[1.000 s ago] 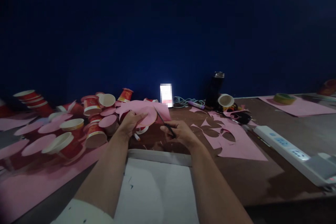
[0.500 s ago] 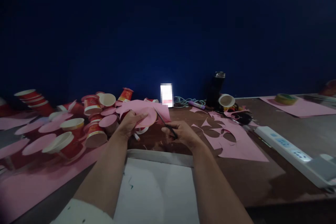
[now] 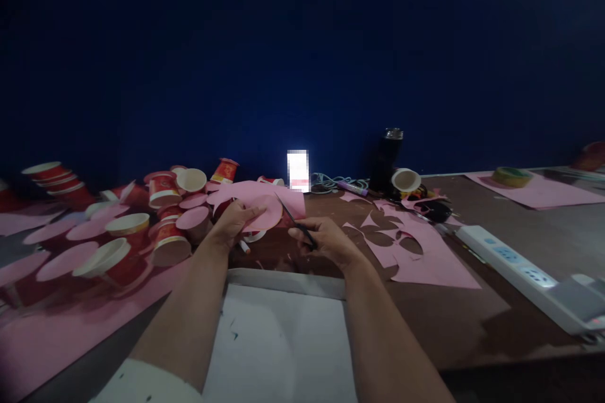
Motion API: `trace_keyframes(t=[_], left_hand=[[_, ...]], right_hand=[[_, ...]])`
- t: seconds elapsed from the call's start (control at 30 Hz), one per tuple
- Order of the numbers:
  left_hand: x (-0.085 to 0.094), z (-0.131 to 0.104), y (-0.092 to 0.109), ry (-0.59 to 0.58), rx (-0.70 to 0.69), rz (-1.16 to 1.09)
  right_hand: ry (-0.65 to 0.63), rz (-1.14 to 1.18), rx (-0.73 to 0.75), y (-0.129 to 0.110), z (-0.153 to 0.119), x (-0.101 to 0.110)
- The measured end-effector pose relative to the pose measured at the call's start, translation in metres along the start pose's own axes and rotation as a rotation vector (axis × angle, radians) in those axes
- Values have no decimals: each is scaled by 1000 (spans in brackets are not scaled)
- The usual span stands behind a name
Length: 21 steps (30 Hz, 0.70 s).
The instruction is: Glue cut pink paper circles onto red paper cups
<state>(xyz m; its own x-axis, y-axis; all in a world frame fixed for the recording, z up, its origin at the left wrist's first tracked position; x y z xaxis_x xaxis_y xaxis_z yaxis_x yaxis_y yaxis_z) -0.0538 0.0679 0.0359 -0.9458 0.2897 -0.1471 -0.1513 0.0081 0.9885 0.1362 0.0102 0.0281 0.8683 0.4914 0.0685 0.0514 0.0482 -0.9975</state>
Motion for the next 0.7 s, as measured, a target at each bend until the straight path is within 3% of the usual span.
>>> trace_keyframes(t=[0.3,0.7], left_hand=[[2,-1,1,32,18,-4],[9,3,-7,-14,7,-17]], right_hand=[[-6,-39,-5,-2,-3,2],[-25,4,-26,-4,-7,1]])
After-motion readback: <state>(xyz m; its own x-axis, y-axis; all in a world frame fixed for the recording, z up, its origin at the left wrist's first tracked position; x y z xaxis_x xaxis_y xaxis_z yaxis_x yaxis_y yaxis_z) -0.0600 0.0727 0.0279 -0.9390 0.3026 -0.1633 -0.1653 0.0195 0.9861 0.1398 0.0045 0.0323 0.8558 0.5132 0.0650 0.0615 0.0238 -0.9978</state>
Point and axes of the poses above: each hand's wrist, its own z-axis towards the middle knuckle, its own x-axis out of the back of the hand, y = z × x, the point moved 5 cm from there along z, towards the middle knuckle, and after that the axes turned 7 degrees about -y, right-handed, at the moved point
